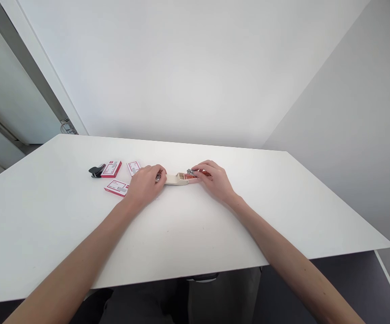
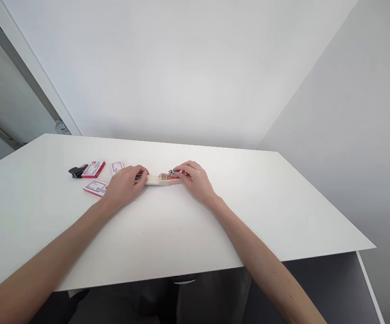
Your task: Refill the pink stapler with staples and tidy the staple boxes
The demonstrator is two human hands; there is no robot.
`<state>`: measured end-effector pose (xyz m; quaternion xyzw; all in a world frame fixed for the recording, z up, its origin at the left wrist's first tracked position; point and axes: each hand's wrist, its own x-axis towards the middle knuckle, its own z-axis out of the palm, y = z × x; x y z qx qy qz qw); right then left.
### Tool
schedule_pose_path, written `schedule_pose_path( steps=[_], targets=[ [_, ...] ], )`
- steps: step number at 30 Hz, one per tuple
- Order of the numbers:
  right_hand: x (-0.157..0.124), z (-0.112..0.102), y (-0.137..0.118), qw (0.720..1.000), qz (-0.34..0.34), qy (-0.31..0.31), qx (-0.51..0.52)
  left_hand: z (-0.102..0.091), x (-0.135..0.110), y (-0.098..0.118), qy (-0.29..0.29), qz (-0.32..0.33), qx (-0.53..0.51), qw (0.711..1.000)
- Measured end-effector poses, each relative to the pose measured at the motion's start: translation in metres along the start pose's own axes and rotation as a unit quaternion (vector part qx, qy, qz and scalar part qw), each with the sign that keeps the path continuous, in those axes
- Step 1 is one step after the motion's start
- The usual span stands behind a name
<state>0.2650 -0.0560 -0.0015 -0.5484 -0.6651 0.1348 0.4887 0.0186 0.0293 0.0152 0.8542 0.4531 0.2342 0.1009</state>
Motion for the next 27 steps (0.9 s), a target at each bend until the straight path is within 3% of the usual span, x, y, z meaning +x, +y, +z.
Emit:
schedule_pose_path(
  steps=[27],
  targets=[
    [-0.0026,-0.0020,-0.0005,0.999,-0.021,-0.017,-0.017,0.0012,-0.0013,-0.0024,0.004,0.006,-0.007,1.000]
  ],
)
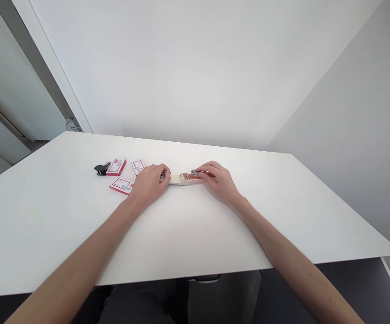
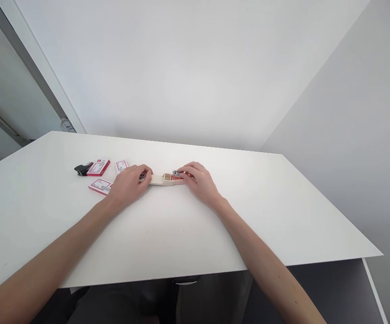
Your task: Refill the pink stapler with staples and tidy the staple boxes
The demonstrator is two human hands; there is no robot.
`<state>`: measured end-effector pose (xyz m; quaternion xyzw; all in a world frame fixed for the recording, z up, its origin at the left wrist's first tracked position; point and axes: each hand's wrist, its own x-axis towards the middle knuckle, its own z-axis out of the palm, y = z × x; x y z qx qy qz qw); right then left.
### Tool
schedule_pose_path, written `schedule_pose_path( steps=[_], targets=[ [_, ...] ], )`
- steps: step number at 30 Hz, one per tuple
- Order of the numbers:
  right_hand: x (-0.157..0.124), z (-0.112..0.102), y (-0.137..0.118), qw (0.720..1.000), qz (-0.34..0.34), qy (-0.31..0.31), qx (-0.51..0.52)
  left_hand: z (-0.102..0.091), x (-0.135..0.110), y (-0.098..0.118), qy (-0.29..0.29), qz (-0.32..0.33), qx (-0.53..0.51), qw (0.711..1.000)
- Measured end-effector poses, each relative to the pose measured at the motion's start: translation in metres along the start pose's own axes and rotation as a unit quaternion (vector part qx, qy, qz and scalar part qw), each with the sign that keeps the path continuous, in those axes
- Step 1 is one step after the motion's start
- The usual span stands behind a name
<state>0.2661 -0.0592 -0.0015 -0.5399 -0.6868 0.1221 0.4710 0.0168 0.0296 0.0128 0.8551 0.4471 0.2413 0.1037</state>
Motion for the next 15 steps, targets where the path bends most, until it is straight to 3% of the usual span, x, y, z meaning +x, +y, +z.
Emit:
schedule_pose_path(
  steps=[15],
  targets=[
    [-0.0020,0.0004,-0.0018,0.999,0.045,0.023,-0.016,0.0007,-0.0007,-0.0011,-0.001,0.002,-0.007,1.000]
  ],
)
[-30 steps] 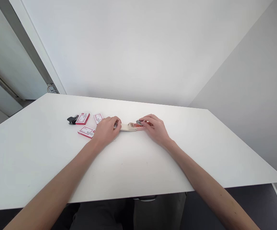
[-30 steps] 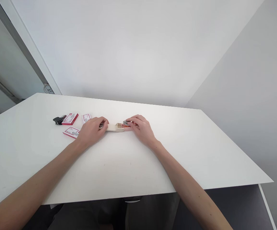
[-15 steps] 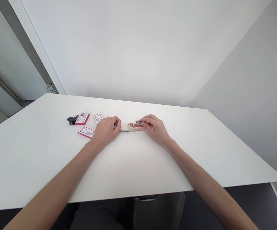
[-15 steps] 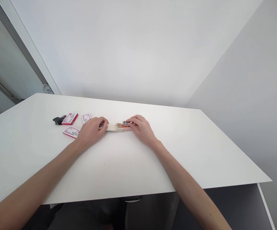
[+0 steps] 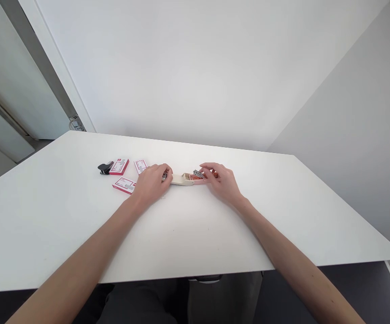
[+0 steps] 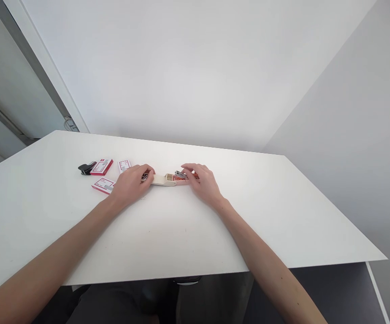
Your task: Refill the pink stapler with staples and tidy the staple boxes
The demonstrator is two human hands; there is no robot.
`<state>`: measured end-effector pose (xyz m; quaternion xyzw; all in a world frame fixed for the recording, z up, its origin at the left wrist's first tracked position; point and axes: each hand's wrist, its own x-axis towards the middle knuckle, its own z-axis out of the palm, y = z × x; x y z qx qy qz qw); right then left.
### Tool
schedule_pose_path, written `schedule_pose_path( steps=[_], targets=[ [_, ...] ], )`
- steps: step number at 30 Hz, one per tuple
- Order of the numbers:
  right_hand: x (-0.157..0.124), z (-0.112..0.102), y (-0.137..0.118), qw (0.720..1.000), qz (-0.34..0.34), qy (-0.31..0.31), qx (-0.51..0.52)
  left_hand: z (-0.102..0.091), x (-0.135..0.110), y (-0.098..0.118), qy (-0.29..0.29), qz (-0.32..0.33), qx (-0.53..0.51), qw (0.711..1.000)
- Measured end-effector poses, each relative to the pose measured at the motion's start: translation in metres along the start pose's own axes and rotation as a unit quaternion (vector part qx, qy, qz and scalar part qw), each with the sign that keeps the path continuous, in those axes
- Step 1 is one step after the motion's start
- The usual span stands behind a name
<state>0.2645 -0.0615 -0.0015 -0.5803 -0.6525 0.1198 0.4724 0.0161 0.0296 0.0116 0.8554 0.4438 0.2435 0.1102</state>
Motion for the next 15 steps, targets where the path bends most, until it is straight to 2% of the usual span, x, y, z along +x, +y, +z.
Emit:
schedule_pose_path(
  steps=[2,5,8,11,15],
  targets=[
    [0.002,-0.001,0.000,1.000,0.007,0.016,0.008,0.000,0.000,0.000,-0.001,0.001,0.001,1.000],
    [0.005,-0.003,0.004,0.995,0.032,0.089,0.002,-0.002,0.000,0.003,-0.004,-0.005,0.007,1.000],
    [0.006,-0.005,0.010,0.986,0.090,0.136,-0.016,-0.003,-0.001,0.004,-0.008,-0.007,0.010,1.000],
    [0.006,-0.006,0.013,0.981,0.149,0.120,-0.015,-0.004,-0.001,0.005,-0.008,-0.003,0.010,1.000],
    [0.007,-0.006,0.013,0.980,0.177,0.081,0.029,-0.004,-0.002,0.004,-0.011,-0.007,0.000,1.000]
  ],
)
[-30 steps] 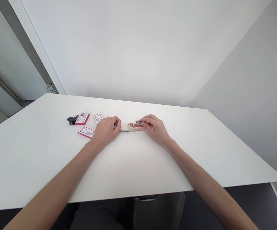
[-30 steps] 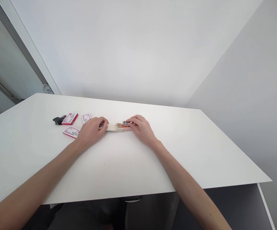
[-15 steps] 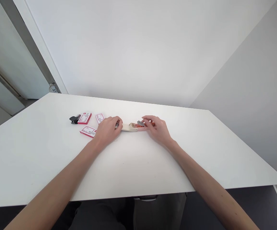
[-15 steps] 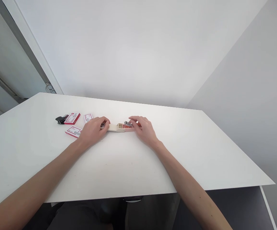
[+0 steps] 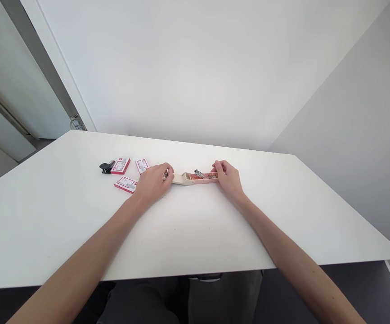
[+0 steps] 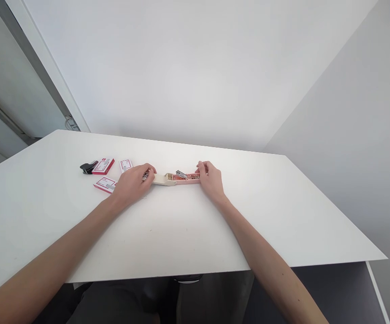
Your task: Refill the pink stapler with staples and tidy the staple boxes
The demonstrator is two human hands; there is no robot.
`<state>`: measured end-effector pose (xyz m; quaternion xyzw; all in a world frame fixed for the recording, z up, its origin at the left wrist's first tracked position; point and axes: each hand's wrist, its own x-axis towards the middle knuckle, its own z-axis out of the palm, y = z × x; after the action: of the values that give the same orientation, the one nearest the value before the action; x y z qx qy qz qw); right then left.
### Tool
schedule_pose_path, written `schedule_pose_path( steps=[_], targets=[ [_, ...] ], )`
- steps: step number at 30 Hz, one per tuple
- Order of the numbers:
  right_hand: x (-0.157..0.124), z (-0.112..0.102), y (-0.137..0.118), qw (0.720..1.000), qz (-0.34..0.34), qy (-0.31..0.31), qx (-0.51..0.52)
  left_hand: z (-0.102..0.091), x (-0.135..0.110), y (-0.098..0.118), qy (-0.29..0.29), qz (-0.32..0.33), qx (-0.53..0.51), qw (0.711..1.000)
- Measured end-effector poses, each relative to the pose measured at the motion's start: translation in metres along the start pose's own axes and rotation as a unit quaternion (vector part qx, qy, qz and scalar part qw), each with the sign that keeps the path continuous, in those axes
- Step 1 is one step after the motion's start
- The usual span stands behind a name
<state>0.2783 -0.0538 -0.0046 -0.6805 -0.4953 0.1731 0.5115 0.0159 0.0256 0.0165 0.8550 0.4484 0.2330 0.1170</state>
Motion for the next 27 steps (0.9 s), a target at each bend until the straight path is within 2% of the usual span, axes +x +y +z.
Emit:
schedule_pose_path(
  steps=[4,8,11,14,17,21,27],
  targets=[
    [0.004,0.000,0.003,0.996,0.055,-0.009,0.072,0.000,-0.001,-0.001,-0.007,-0.003,-0.002,1.000],
    [0.010,0.001,0.013,0.978,0.109,-0.006,0.176,0.001,-0.001,-0.001,-0.012,0.000,0.000,1.000],
    [0.013,0.002,0.019,0.968,0.136,0.006,0.210,0.001,-0.001,-0.002,-0.005,-0.009,0.004,1.000],
    [0.013,0.003,0.020,0.965,0.149,0.017,0.217,0.002,0.001,-0.003,0.016,-0.037,0.005,0.999],
    [0.011,0.002,0.018,0.956,0.153,-0.008,0.249,0.003,0.002,-0.005,0.021,-0.053,0.000,0.998],
    [0.009,-0.001,0.013,0.927,0.153,-0.044,0.340,0.003,0.002,-0.005,0.015,-0.057,-0.005,0.998],
    [0.011,-0.002,0.009,0.896,0.167,-0.032,0.411,0.003,0.002,-0.004,0.013,-0.060,-0.014,0.998]
  ],
)
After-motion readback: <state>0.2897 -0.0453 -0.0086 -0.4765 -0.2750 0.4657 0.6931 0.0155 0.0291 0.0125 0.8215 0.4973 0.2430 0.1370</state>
